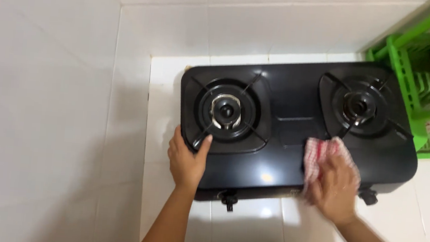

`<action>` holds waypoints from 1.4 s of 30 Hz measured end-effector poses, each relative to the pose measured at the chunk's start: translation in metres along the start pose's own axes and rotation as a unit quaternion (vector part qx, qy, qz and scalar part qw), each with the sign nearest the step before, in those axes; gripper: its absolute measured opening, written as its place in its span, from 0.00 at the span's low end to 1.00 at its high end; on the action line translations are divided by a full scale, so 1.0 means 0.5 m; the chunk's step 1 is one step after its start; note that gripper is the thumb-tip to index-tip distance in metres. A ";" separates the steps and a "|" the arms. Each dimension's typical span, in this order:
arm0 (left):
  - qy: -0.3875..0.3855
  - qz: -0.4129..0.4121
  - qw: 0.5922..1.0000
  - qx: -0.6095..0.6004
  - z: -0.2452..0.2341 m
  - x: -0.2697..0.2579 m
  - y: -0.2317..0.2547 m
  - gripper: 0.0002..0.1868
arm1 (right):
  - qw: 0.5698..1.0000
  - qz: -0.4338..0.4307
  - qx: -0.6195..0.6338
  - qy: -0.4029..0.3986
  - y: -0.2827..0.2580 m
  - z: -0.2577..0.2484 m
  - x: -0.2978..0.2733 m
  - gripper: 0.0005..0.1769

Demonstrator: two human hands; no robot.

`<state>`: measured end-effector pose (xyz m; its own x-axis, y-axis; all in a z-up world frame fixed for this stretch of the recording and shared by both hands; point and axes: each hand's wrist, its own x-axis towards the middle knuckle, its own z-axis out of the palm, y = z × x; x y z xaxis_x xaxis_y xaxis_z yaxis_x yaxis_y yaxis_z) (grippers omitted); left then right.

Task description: Cleaning a gas stove and adjacent wall tiles with a cloth in a kitchen area.

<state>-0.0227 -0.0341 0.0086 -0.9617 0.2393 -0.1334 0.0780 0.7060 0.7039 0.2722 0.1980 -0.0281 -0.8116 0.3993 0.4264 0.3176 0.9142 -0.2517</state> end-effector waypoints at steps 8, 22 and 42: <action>-0.049 -0.020 0.998 0.036 0.000 0.013 0.006 0.46 | 0.991 0.015 -0.036 -0.125 -0.068 0.102 0.239 0.31; -0.059 -0.007 0.995 0.077 0.025 0.036 -0.016 0.42 | 0.762 0.058 0.414 -0.495 -0.014 0.294 0.761 0.25; -0.033 0.014 0.993 0.111 0.010 0.015 0.006 0.32 | 0.973 -0.070 -0.030 -0.216 0.030 0.178 0.549 0.33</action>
<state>-0.0285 -0.0268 0.0061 -0.9397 0.2986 -0.1667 0.1669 0.8259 0.5385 0.0107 0.3152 0.0080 -0.9756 0.2150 0.0440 0.2055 0.9653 -0.1612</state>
